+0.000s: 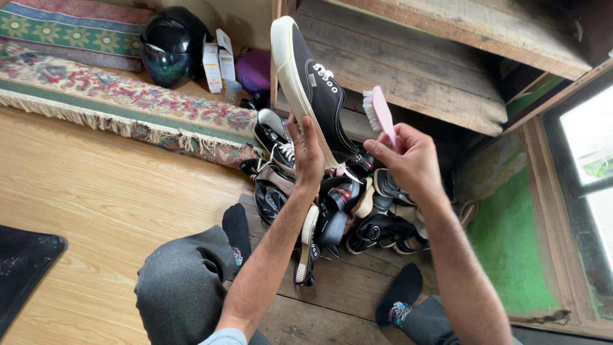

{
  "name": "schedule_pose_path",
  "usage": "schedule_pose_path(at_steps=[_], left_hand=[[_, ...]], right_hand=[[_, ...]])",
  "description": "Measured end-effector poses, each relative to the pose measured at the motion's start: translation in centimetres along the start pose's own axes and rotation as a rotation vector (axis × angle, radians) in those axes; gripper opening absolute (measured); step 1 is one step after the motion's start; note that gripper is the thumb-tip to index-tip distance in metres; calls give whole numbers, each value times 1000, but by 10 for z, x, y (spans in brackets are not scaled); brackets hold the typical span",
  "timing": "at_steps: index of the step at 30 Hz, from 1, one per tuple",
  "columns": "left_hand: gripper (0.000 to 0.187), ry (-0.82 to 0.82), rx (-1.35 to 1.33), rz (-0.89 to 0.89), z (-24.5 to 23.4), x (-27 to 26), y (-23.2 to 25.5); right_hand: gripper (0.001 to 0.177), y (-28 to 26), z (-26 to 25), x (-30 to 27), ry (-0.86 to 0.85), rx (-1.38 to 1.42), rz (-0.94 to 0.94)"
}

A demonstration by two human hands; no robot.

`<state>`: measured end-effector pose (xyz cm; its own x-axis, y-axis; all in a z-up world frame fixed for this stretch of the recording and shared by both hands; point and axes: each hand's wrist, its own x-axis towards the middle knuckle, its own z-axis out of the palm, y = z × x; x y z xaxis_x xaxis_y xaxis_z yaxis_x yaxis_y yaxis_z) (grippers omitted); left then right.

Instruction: The person cleans a black sneaker using a pink brush, scrubbing the upper, sides, and sole. The person then unties and re-laces the shoe, threading the laces through the eyelets and tying them.

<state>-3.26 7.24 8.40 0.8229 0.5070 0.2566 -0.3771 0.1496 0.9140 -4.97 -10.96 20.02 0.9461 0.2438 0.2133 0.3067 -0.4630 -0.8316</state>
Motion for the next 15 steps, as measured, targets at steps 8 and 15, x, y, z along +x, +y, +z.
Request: schedule_pose_path(at_steps=[8, 15], left_hand=[[71, 43, -45, 224, 1, -16, 33], [72, 42, 38, 198, -17, -14, 51]], right_hand=[[23, -23, 54, -12, 89, 40, -156], [23, -37, 64, -8, 77, -13, -195]])
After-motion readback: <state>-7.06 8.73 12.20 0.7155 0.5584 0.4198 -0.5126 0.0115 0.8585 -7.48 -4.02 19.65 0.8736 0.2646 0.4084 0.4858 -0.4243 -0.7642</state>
